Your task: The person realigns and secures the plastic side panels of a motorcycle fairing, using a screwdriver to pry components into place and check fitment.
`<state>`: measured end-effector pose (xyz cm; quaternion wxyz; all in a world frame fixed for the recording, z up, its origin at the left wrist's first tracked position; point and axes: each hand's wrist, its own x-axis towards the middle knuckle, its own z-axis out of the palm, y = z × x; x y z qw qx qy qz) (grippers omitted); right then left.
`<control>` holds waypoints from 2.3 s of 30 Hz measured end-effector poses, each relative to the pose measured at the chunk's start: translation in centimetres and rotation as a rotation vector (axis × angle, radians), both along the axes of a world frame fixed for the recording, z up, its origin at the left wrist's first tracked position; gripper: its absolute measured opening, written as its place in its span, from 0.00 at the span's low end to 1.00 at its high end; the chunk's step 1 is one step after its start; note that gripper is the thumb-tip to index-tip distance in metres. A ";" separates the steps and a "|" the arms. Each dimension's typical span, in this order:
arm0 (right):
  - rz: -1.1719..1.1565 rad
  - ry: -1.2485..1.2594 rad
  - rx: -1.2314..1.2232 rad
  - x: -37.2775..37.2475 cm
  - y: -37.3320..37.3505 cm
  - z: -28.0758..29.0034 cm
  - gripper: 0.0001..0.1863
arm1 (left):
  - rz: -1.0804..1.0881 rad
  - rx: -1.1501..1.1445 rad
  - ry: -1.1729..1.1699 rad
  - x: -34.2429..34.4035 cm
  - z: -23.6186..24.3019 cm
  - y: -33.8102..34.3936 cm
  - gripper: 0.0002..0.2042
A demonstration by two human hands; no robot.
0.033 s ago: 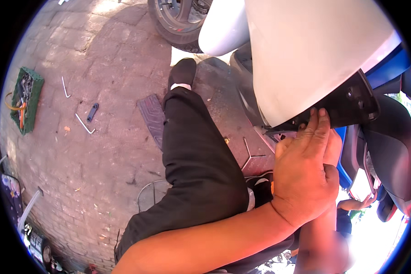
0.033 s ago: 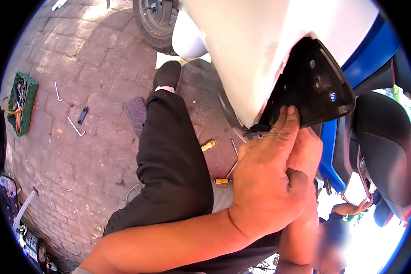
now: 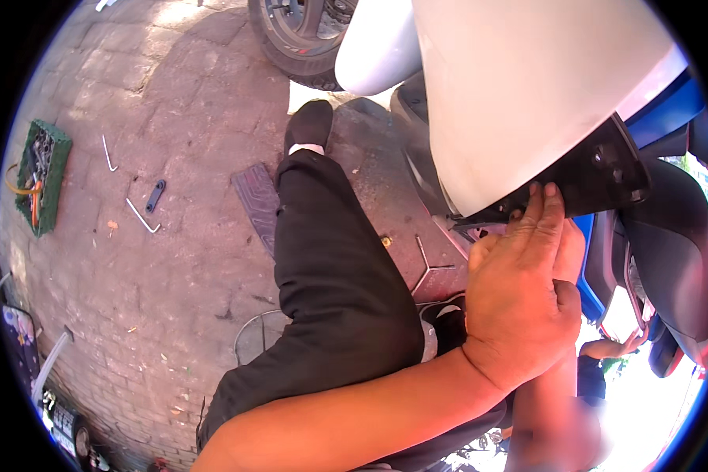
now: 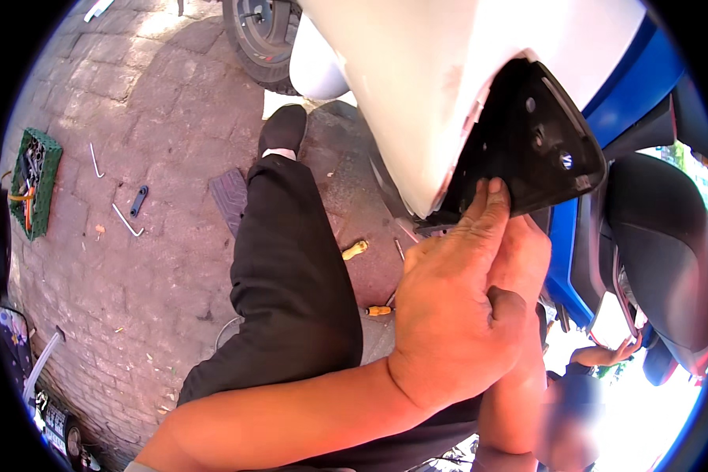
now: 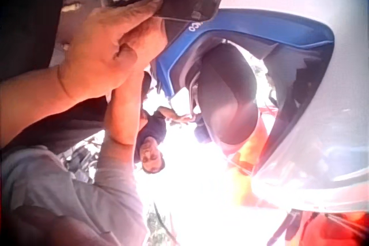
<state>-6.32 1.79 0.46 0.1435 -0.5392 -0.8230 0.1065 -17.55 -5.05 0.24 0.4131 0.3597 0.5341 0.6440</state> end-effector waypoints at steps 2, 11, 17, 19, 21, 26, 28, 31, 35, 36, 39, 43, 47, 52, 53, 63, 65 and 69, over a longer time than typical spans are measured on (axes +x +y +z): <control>0.009 0.010 -0.004 -1.6 0.5 0.3 0.30 | 0.044 0.054 -0.015 0.1 -0.3 0.6 0.37; 0.184 -0.030 0.332 1.0 1.9 -3.0 0.35 | 0.020 -0.007 0.008 0.0 0.5 0.9 0.36; 0.228 -0.065 0.494 0.6 2.6 -3.6 0.32 | 0.012 0.002 -0.013 -0.4 0.9 0.5 0.39; 0.197 -0.067 0.425 0.7 2.4 -3.5 0.30 | -0.002 -0.038 -0.017 -0.6 1.1 0.5 0.39; 0.165 -0.067 0.361 1.0 2.2 -3.0 0.29 | -0.005 -0.062 -0.037 -0.5 1.5 0.4 0.38; 0.093 -0.082 0.231 1.7 1.8 -2.0 0.26 | 0.023 -0.039 -0.084 -0.2 2.0 0.3 0.37; 0.064 -0.091 0.190 1.9 1.5 -1.5 0.25 | 0.008 -0.046 -0.056 -0.3 2.2 0.2 0.37; 0.041 -0.087 0.121 1.7 1.2 -1.7 0.24 | -0.018 -0.068 -0.038 -1.2 2.5 0.0 0.36; -0.038 -0.131 0.022 2.7 0.7 -1.6 0.21 | -0.030 -0.023 0.054 -0.9 2.1 0.1 0.34; -0.065 -0.153 0.002 3.3 0.5 -1.2 0.21 | -0.060 -0.033 0.020 -0.4 2.4 0.0 0.35; -0.085 -0.179 -0.079 3.0 0.8 -2.3 0.19 | -0.112 -0.137 -0.055 0.4 2.4 0.4 0.34; -0.168 -0.224 -0.211 4.1 0.8 -3.3 0.17 | -0.190 -0.351 -0.039 3.6 1.1 1.7 0.25; -0.140 -0.412 -0.210 3.5 -0.2 -1.5 0.13 | -0.089 -0.350 -0.002 5.8 0.2 2.7 0.20; -0.198 -0.387 -0.072 4.7 -1.1 -1.5 0.15 | -0.093 -0.298 -0.105 7.3 0.3 3.8 0.17; -0.219 -0.402 -0.070 4.6 -1.3 -1.1 0.15 | -0.119 -0.324 -0.127 7.4 0.9 4.0 0.16; -0.443 0.212 -0.273 11.5 -10.3 -1.9 0.36 | -0.072 -0.416 -0.282 8.5 3.3 4.0 0.09; -0.964 0.987 -0.564 17.6 -8.4 -5.2 0.30 | -0.110 -0.377 -0.243 8.9 3.7 4.6 0.09; -1.268 1.733 -0.680 19.8 -5.4 -6.2 0.23 | -0.116 -0.435 -0.149 8.9 3.3 4.2 0.11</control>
